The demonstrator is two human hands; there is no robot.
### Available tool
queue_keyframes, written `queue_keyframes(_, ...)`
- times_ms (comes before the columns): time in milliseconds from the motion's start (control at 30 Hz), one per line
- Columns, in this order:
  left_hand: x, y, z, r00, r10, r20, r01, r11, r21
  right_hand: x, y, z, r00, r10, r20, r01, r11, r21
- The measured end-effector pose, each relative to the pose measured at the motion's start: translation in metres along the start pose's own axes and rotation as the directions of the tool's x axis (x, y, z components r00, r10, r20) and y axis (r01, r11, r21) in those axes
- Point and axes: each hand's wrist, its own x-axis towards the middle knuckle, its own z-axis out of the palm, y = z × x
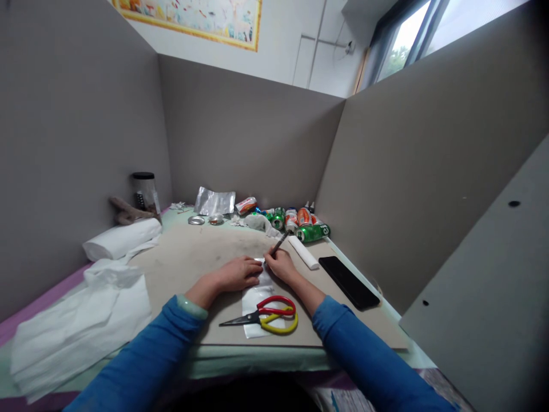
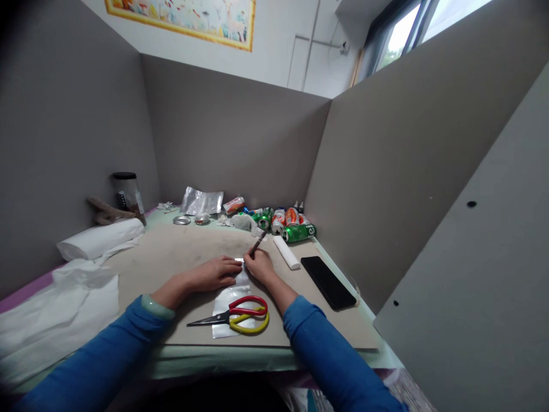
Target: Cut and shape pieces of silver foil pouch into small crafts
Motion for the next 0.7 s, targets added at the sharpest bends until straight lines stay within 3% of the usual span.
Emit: queue_keyframes(700, 0.0001, -0.0049, 0.0027, 0.999, -0.029, 0.012, 0.030, 0.999, -0.015, -0.0005, -0.0037, -0.0015, 1.000, 0.001, 0.016, -0.001, 1.000, -0.016)
